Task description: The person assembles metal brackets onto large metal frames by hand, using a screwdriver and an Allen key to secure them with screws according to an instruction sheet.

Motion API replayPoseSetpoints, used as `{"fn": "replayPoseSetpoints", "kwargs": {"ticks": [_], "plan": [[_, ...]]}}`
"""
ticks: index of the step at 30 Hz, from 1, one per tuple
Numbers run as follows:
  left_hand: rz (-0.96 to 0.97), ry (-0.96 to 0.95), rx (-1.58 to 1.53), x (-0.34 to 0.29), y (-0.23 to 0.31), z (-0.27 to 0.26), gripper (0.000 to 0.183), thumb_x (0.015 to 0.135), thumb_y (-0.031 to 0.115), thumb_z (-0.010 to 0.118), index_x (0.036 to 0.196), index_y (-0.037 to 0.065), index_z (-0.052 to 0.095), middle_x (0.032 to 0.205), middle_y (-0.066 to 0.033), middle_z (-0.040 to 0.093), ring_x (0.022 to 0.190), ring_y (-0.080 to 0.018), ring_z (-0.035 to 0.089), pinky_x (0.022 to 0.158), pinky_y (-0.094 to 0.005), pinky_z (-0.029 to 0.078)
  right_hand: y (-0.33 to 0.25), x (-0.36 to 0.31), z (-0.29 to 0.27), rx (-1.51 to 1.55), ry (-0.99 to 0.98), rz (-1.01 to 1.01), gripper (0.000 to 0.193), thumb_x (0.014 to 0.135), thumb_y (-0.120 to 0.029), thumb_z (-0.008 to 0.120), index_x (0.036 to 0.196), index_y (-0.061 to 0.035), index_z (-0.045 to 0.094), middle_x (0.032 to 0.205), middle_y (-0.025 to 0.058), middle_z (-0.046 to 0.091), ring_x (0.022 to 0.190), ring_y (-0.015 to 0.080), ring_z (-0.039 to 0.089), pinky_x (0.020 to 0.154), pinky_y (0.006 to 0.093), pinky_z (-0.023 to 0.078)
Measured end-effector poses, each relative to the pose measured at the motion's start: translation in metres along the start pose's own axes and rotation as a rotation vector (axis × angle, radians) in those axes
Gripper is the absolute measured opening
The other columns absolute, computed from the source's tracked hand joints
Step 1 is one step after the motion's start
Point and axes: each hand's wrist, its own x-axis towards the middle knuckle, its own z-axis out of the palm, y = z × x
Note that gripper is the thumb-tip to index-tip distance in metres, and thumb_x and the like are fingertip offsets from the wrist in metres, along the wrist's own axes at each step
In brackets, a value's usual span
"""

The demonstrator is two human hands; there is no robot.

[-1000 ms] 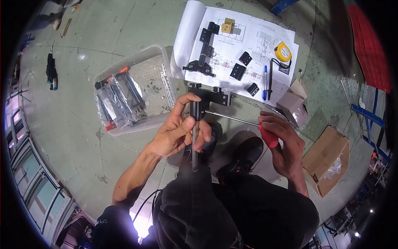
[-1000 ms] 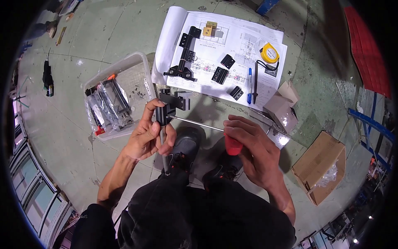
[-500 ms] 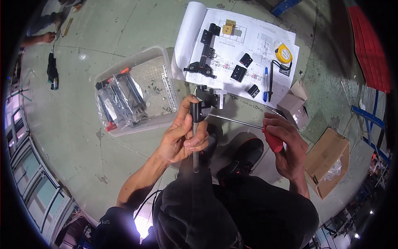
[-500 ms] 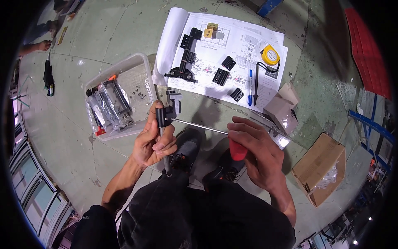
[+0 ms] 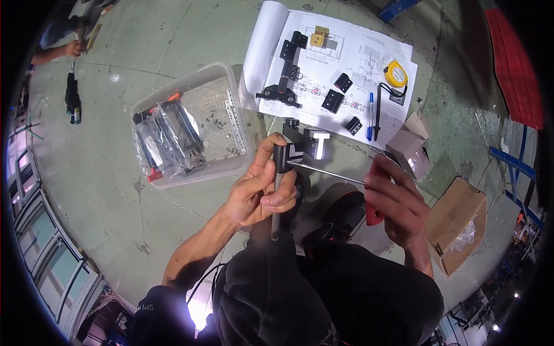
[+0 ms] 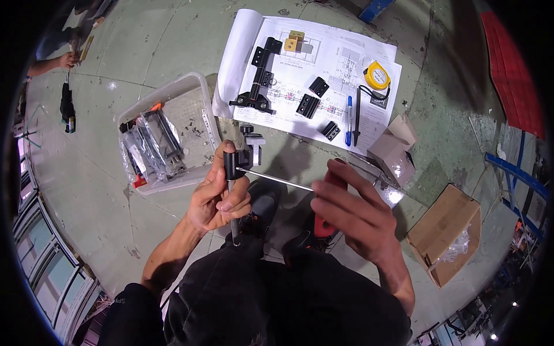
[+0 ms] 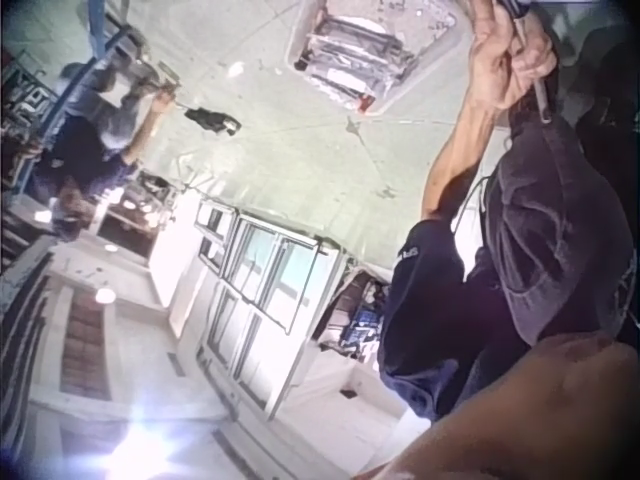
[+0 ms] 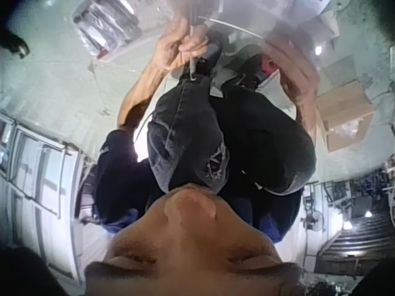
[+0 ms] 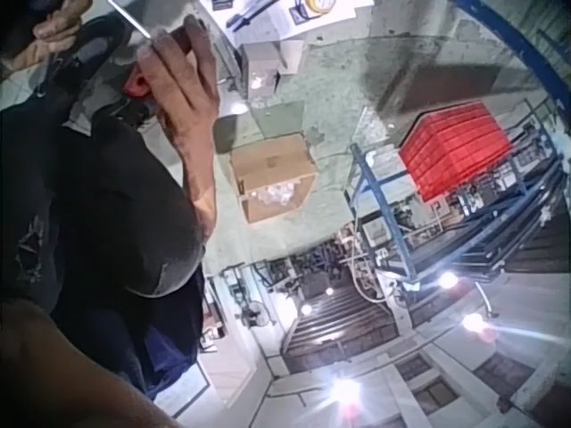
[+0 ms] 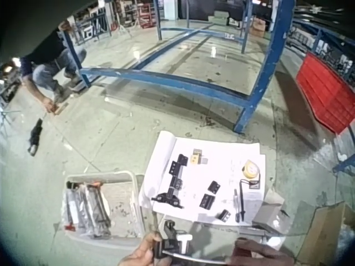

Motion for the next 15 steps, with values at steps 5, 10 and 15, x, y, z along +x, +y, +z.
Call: {"fn": "replayPoseSetpoints", "kwargs": {"ticks": [5, 10, 15], "plan": [[0.015, -0.050, 0.053, -0.001, -0.001, 0.007, 0.033, 0.105, 0.028, 0.032, 0.137, 0.026, 0.026, 0.071, -0.0070, 0.044, 0.053, -0.0067, 0.027, 0.052, -0.0208, 0.030, -0.002, -0.001, -0.013, -0.209, -0.112, -0.154, 0.032, 0.079, -0.005, 0.068, 0.111, -0.0036, 0.065, 0.116, 0.0116, 0.066, 0.110, 0.0356, 0.061, 0.097, 0.0466, 0.050], [0.033, -0.005, 0.110, -0.003, -0.002, 0.009, 0.034, 0.105, 0.028, 0.033, 0.137, 0.025, 0.026, 0.071, -0.0072, 0.045, 0.052, -0.0058, 0.026, 0.052, -0.0209, 0.029, -0.022, 0.009, 0.001, 0.519, 0.131, 0.663, 0.032, 0.082, -0.007, 0.071, 0.112, -0.0028, 0.061, 0.112, 0.0197, 0.065, 0.098, 0.0381, 0.067, 0.086, 0.0396, 0.056], [0.049, -0.022, 0.176, -0.003, -0.002, 0.017, 0.033, 0.105, 0.029, 0.034, 0.137, 0.024, 0.026, 0.070, -0.0066, 0.044, 0.052, -0.0053, 0.025, 0.053, -0.0211, 0.028, 0.004, -0.023, 0.005, -0.115, 0.217, 0.129, 0.047, 0.081, -0.002, 0.072, 0.124, -0.0043, 0.053, 0.118, 0.0294, 0.059, 0.096, 0.0377, 0.068, 0.077, 0.0374, 0.057]]}}
